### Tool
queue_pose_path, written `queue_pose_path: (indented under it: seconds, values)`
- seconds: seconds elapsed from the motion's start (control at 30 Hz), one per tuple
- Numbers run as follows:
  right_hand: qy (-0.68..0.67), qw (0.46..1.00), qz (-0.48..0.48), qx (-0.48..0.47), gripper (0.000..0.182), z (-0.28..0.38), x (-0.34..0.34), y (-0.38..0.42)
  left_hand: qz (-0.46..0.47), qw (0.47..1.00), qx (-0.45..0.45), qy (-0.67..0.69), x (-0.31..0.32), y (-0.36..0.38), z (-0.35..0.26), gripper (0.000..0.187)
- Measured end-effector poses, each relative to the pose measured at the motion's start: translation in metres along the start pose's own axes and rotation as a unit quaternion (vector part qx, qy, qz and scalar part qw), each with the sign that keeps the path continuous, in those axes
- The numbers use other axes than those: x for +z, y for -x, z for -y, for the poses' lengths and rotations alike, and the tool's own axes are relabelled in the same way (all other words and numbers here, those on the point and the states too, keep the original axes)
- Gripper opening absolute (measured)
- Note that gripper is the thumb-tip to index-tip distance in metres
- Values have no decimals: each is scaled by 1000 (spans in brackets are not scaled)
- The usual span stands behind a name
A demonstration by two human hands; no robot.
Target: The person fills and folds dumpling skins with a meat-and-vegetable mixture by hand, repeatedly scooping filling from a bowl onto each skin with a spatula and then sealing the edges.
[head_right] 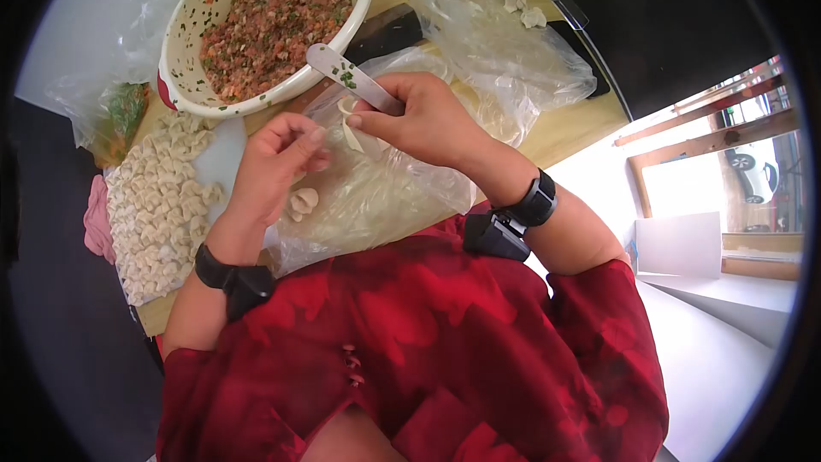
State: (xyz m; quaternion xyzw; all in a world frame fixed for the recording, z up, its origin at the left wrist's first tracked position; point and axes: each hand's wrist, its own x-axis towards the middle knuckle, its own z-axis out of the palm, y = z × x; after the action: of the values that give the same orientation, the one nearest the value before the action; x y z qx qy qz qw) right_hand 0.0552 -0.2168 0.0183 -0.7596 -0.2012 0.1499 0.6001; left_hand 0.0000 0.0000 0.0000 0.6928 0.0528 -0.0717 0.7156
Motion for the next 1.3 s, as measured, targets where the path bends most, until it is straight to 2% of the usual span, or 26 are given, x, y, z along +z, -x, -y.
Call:
queue_pose_path:
  seconds: [0.07, 0.2, 0.37, 0.57, 0.8, 0.87, 1.3]
  values:
    - [18, 997, 16, 68, 20, 10, 6, 1, 72, 983, -86, 147, 9, 6, -8, 19]
    - [-33, 994, 21, 97, 21, 12, 13, 2, 57, 978, -63, 189, 15, 5, -2, 16]
    - [-86, 990, 36, 108, 18, 12, 12, 4, 50, 992, -33, 107, 13, 4, -7, 13]
    - [-38, 993, 22, 108, 17, 14, 13, 4, 57, 997, 49, 23, 14, 4, -9, 7]
    - [-64, 994, 6, 92, 18, 12, 13, 3, 46, 996, 76, -27, 16, 4, -10, 6]
    - [-66, 994, 2, 86, 17, 12, 13, 4, 41, 991, 114, -49, 19, 5, -8, 5]
    - [-69, 993, 23, 98, 16, 6, 15, 7, 72, 991, 56, -95, 12, 6, -11, 4]
